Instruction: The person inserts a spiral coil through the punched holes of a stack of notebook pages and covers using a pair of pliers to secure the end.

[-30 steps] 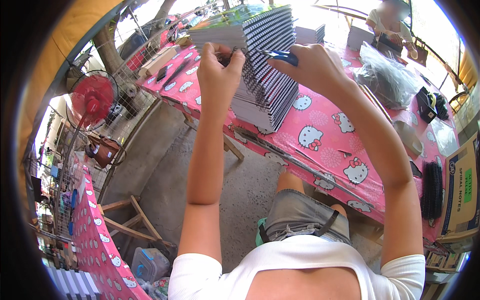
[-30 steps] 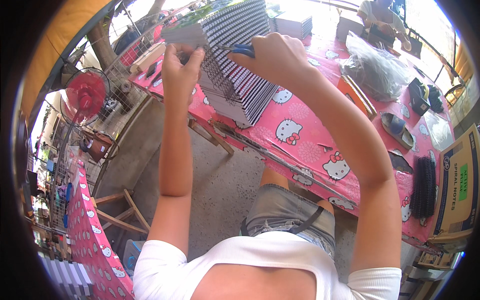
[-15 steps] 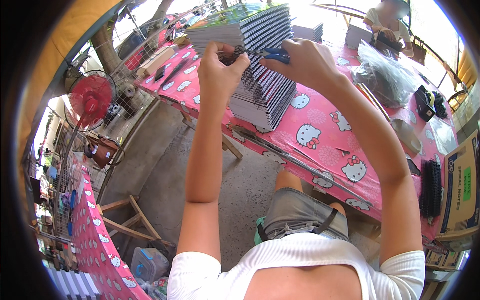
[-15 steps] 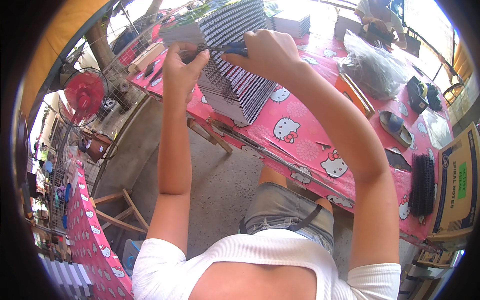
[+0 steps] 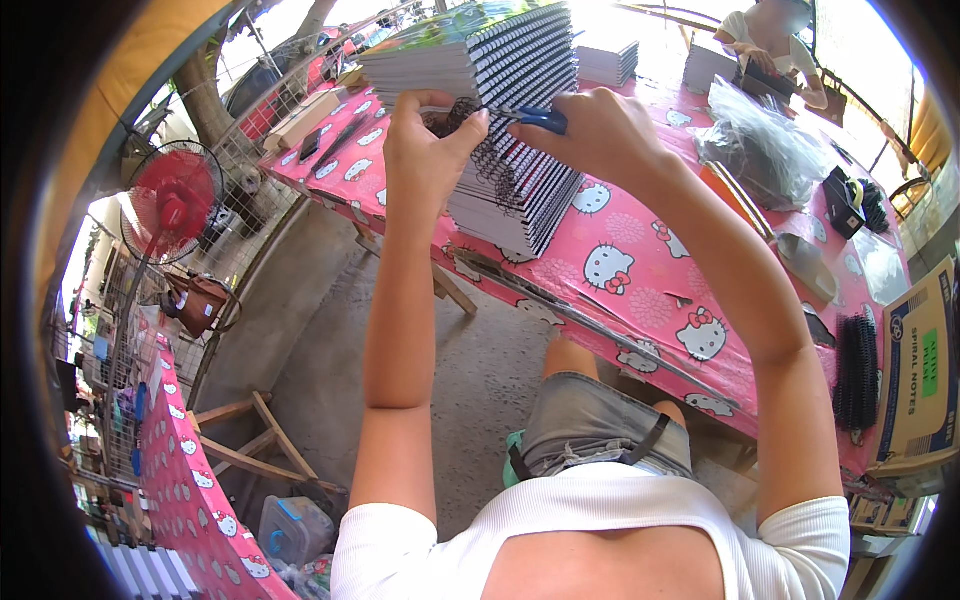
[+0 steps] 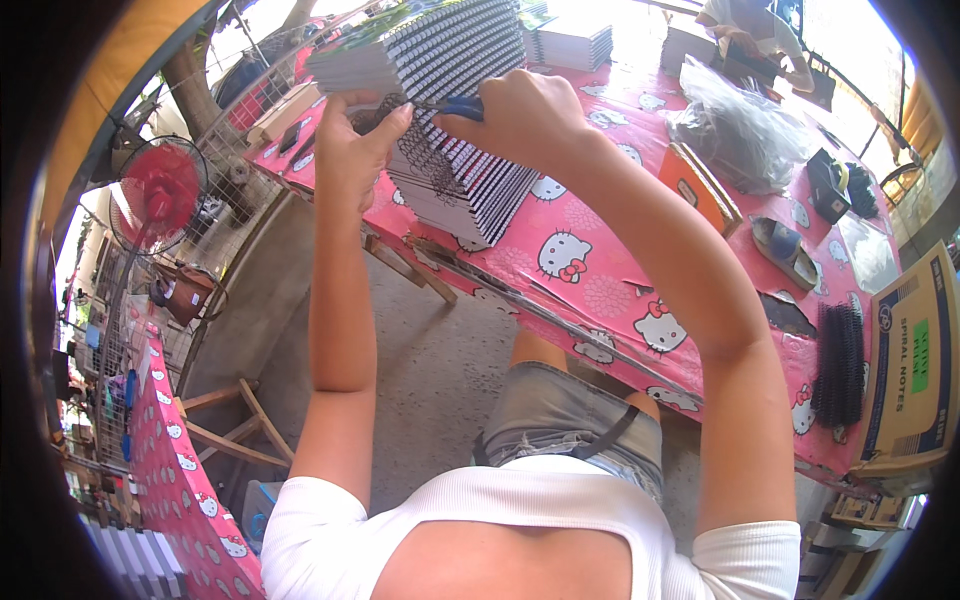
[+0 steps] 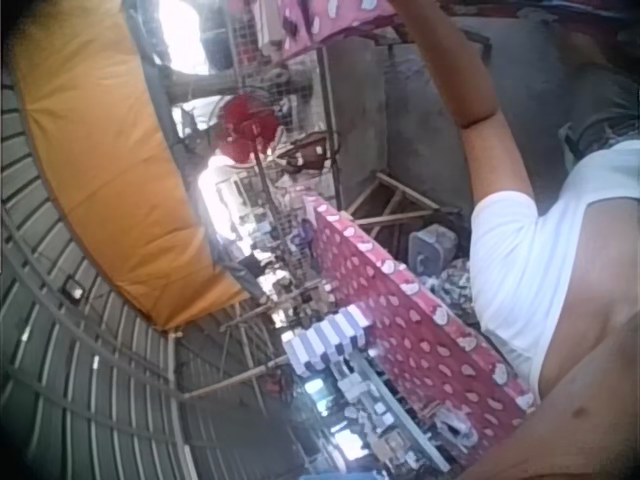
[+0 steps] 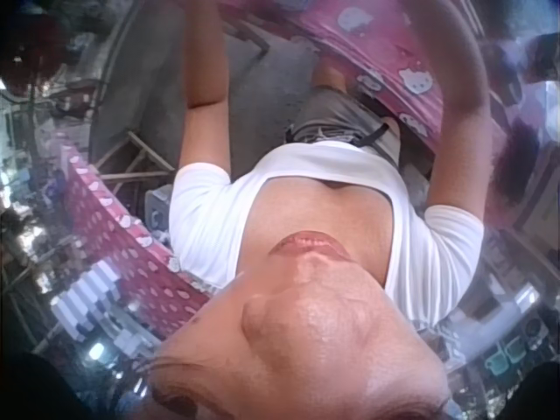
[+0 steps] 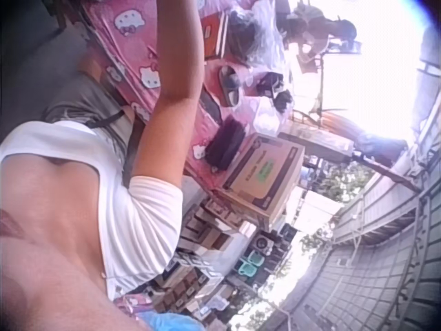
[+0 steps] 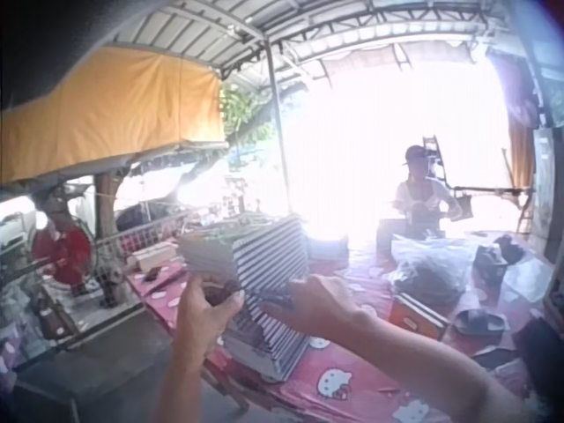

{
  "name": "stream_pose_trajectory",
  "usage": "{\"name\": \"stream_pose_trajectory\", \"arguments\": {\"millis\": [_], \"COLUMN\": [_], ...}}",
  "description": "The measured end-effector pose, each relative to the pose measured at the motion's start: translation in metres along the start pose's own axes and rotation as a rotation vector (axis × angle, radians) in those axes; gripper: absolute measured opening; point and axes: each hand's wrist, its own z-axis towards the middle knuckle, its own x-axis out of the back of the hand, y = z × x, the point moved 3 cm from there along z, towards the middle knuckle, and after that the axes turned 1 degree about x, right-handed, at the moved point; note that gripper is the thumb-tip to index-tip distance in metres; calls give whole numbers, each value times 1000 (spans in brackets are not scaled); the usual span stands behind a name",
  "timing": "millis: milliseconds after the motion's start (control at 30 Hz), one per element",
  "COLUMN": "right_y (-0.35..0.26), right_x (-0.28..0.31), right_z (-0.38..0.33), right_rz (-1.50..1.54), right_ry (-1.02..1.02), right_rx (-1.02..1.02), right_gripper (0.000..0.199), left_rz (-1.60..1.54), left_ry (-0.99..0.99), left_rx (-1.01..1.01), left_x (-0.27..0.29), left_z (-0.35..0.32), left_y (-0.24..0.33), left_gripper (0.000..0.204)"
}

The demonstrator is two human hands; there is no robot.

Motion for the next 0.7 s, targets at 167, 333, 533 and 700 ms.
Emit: {"name": "stream_pose_trajectory", "arguments": {"millis": [167, 333, 533, 700], "right_y": [5, 12, 0, 13], "right_x": [-5, -13, -15, -24], "right_z": [-10, -10, -15, -17], "right_rz": [18, -43, 71, -21], "right_ry": [-15, 411, -89, 222], "right_rx": [-39, 162, -82, 48], "right_gripper": [68, 68, 66, 63], "left_rz": [-174, -185, -179, -205], "left_ry": [-13, -36, -63, -80], "left_rx": [40, 61, 44, 113], "left_x": [6, -6, 1, -5], "left_z": [2, -4, -2, -10], "left_y": [-10, -2, -13, -1], "left_gripper": [40, 35, 42, 40]}}
